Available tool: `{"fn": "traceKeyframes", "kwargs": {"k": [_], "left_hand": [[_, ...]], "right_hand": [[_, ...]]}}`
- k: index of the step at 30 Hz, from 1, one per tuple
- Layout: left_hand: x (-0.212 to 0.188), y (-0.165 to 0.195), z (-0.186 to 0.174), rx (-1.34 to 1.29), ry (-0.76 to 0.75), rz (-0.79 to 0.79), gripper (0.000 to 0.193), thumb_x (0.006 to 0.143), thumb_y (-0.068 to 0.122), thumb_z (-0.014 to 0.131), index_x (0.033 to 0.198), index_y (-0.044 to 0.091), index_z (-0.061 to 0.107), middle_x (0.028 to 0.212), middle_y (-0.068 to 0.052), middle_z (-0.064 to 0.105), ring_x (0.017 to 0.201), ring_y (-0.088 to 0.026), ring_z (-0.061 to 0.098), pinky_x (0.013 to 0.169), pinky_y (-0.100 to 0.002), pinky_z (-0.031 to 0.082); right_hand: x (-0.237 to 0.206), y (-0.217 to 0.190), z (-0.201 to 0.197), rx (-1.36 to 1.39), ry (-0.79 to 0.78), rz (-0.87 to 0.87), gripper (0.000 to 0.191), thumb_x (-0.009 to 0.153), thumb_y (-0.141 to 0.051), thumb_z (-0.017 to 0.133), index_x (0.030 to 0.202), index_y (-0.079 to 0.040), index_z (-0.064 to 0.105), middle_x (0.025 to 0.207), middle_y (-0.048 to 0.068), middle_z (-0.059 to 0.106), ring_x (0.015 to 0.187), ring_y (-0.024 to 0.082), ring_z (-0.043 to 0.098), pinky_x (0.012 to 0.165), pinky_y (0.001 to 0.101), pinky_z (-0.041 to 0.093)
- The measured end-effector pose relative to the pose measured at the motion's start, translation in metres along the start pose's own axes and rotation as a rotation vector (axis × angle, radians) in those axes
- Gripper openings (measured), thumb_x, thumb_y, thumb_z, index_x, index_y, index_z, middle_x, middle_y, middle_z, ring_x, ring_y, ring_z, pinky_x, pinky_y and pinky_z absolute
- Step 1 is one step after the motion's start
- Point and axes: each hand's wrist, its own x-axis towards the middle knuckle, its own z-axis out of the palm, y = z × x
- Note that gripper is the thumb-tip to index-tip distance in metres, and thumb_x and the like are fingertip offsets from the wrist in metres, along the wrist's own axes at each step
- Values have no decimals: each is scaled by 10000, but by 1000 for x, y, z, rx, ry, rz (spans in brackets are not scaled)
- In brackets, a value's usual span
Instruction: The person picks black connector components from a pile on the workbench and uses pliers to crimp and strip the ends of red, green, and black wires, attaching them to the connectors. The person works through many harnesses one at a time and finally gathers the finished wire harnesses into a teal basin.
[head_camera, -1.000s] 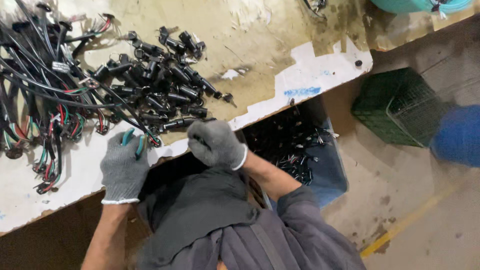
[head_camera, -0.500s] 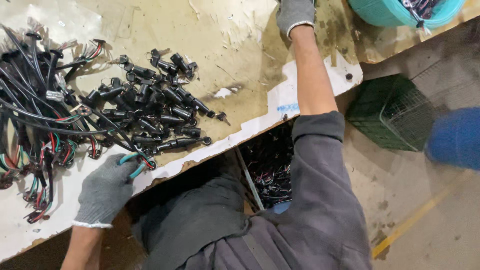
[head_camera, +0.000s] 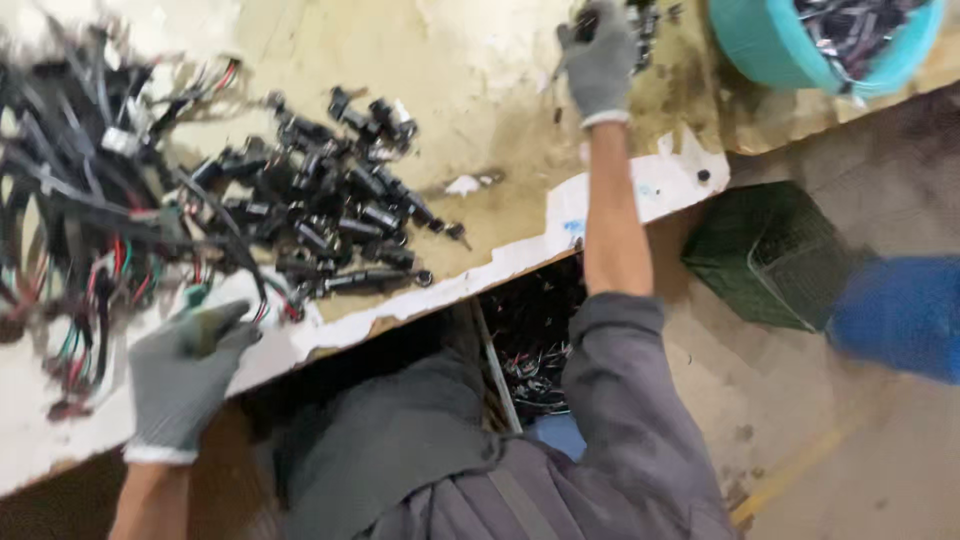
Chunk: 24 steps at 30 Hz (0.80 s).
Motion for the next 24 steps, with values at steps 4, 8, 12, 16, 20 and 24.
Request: {"fn": "traceKeyframes", "kwargs": {"k": [4,8,12,16,20,24], "left_hand": [[-11,36,-25,-592,122,-319,272,970,50,740,1222,-47,702,977,-113,731,818,-182,690,716,-279,553],[-23,70,-18,-27,-62,265,215,1015,18,725,1224,-32,728,1037,-144,736,865,-171,707,799,-249,570],[-35,86,28,-340,-49,54,360,904,46,771,1261,22,740,1010,-99,756,869,-121,679,806,-263,552],[-38,103,37,-368,23,117,302,943,75,756,1242,32,746,1000,-61,775,886,-89,690,814,-270,559],[-32,110,6,-295,70,455,330,895,-19,696,1218,16,755,963,-94,704,878,-191,678,886,-341,563],[-41,75,-19,-577,135,363,220,898,36,735,1118,26,750,961,-98,709,858,-211,688,816,-348,559]], "right_hand": [[-108,-90,-20,478,-222,-82,205,909,-62,803,1044,-75,649,912,81,711,807,225,724,712,340,596],[-190,-189,-42,715,-584,-322,302,849,-238,830,1037,-117,626,925,70,662,848,295,686,758,409,538],[-204,-221,-55,757,-657,-384,597,750,-510,880,1108,-99,637,911,101,644,836,355,646,749,454,494],[-207,-226,-49,839,-677,-396,621,776,-561,869,1142,-111,647,919,105,665,828,347,661,759,432,515],[-223,-233,-41,852,-950,-125,589,814,-502,797,1175,-58,656,796,93,687,700,272,714,675,361,537],[-230,-241,-38,744,-915,-253,380,924,-425,786,1066,-88,682,815,88,671,747,296,691,703,383,525]]}}
